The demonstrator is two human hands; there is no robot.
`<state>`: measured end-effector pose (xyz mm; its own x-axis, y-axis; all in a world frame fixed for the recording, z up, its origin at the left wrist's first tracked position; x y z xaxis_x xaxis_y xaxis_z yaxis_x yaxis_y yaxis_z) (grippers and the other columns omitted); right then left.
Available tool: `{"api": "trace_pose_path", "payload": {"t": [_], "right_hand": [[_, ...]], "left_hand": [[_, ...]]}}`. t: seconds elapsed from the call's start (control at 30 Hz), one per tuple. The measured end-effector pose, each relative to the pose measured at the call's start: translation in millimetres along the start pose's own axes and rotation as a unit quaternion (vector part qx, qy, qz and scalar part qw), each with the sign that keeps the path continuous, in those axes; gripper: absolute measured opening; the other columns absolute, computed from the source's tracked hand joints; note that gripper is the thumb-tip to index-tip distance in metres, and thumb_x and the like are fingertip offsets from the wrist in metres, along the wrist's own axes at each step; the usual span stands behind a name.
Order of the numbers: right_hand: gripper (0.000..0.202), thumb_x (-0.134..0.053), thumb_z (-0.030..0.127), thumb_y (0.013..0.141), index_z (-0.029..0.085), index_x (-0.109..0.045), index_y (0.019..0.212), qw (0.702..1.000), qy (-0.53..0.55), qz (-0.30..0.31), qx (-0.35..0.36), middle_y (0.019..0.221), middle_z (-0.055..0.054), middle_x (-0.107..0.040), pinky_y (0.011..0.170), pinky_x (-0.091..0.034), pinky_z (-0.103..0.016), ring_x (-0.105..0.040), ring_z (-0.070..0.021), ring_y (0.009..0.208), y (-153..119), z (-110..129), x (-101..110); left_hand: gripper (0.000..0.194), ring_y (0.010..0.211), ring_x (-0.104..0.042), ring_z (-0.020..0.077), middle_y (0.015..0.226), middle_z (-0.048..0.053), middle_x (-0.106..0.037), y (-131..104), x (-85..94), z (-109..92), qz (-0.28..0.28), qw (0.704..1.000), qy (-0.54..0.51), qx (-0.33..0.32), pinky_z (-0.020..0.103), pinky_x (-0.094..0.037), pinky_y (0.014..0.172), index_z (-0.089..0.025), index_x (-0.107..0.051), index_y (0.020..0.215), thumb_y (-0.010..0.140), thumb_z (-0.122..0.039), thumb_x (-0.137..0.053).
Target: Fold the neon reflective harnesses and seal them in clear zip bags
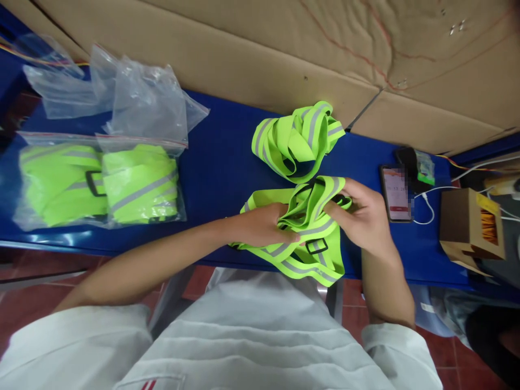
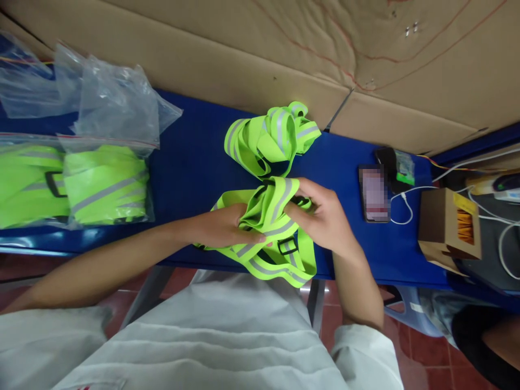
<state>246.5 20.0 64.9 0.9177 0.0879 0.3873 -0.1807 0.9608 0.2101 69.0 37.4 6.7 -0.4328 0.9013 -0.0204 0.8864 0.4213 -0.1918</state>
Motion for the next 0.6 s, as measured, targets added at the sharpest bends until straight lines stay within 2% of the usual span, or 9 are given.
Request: {"api": "trace_pose_path", "payload": {"t": [0.1, 0.2, 0.3, 0.37, 0.5, 0.6], "right_hand": [[0.033, -0.069, 0.009, 0.09, 0.028, -0.08, 0.116, 0.989, -0.092, -0.099, 0.059, 0.106, 0.001, -0.081, 0.083, -0.061, -0.028, -0.077, -0.0176, 0.09, -5.4, 13.2, -9.1], [0.032, -0.068, 0.01, 0.091, 0.029, -0.082, 0.113, 0.977, -0.147, -0.134, 0.075, 0.101, 0.001, -0.082, 0.081, -0.063, -0.028, -0.078, -0.0173, 0.084, -8.9, 20.6, -14.8], [0.031, -0.07, 0.012, 0.092, 0.03, -0.082, 0.114, 0.973, -0.151, -0.164, 0.068, 0.102, 0.001, -0.083, 0.082, -0.064, -0.03, -0.079, -0.0189, 0.087, -10.1, 19.5, -10.1], [0.029, -0.073, 0.015, 0.09, 0.03, -0.082, 0.113, 0.973, -0.112, -0.196, 0.057, 0.103, 0.001, -0.083, 0.082, -0.064, -0.032, -0.079, -0.0203, 0.089, -10.0, 14.5, -2.3], [0.026, -0.079, 0.017, 0.085, 0.028, -0.083, 0.108, 0.972, -0.02, -0.229, 0.046, 0.105, 0.0, -0.082, 0.081, -0.064, -0.033, -0.078, -0.0219, 0.09, -7.7, 6.7, 8.9], [0.029, -0.08, 0.017, 0.083, 0.027, -0.082, 0.11, 0.976, -0.013, -0.213, 0.041, 0.109, 0.0, -0.082, 0.082, -0.064, -0.034, -0.078, -0.022, 0.092, -6.3, 12.6, 7.6]], "left_hand": [[0.027, 0.102, -0.073, 0.0225, 0.105, 0.004, -0.08, 2.3, -1.2, 2.2, -0.013, 0.999, -0.038, 0.0, 0.034, -0.054, 0.096, -0.016, -0.074, 0.108, 0.086, -0.031, -0.071], [0.035, 0.108, -0.072, 0.0251, 0.113, 0.006, -0.079, 3.0, 0.8, 5.4, -0.032, 0.999, -0.032, 0.024, 0.034, -0.054, 0.095, -0.016, -0.074, 0.112, 0.081, -0.033, -0.076], [0.039, 0.107, -0.072, 0.0285, 0.111, 0.006, -0.079, 0.7, 4.8, 7.8, -0.037, 0.997, 0.017, 0.065, 0.035, -0.054, 0.091, -0.015, -0.075, 0.112, 0.078, -0.035, -0.078], [0.039, 0.105, -0.073, 0.0296, 0.109, 0.006, -0.079, -1.3, 5.1, 7.8, -0.021, 0.997, 0.028, 0.074, 0.036, -0.055, 0.09, -0.015, -0.075, 0.111, 0.078, -0.036, -0.078], [0.05, 0.118, -0.069, 0.0311, 0.126, 0.01, -0.075, -3.9, 1.7, -3.8, 0.025, 0.999, 0.027, 0.01, 0.038, -0.055, 0.098, -0.014, -0.069, 0.123, 0.08, -0.038, -0.079], [0.07, 0.13, -0.062, 0.0305, 0.142, 0.012, -0.065, -5.4, 6.1, -23.6, -0.001, 0.998, 0.015, -0.054, 0.038, -0.052, 0.105, -0.015, -0.059, 0.139, 0.079, -0.041, -0.084]]}}
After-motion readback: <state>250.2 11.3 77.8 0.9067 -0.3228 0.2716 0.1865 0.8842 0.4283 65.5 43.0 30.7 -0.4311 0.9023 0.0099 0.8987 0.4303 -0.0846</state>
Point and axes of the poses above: each hand's wrist, its own y-axis towards the middle knuckle, its own x-axis out of the back of the hand, z = x × y, the point moved 5 cm from there along y, towards the middle knuckle
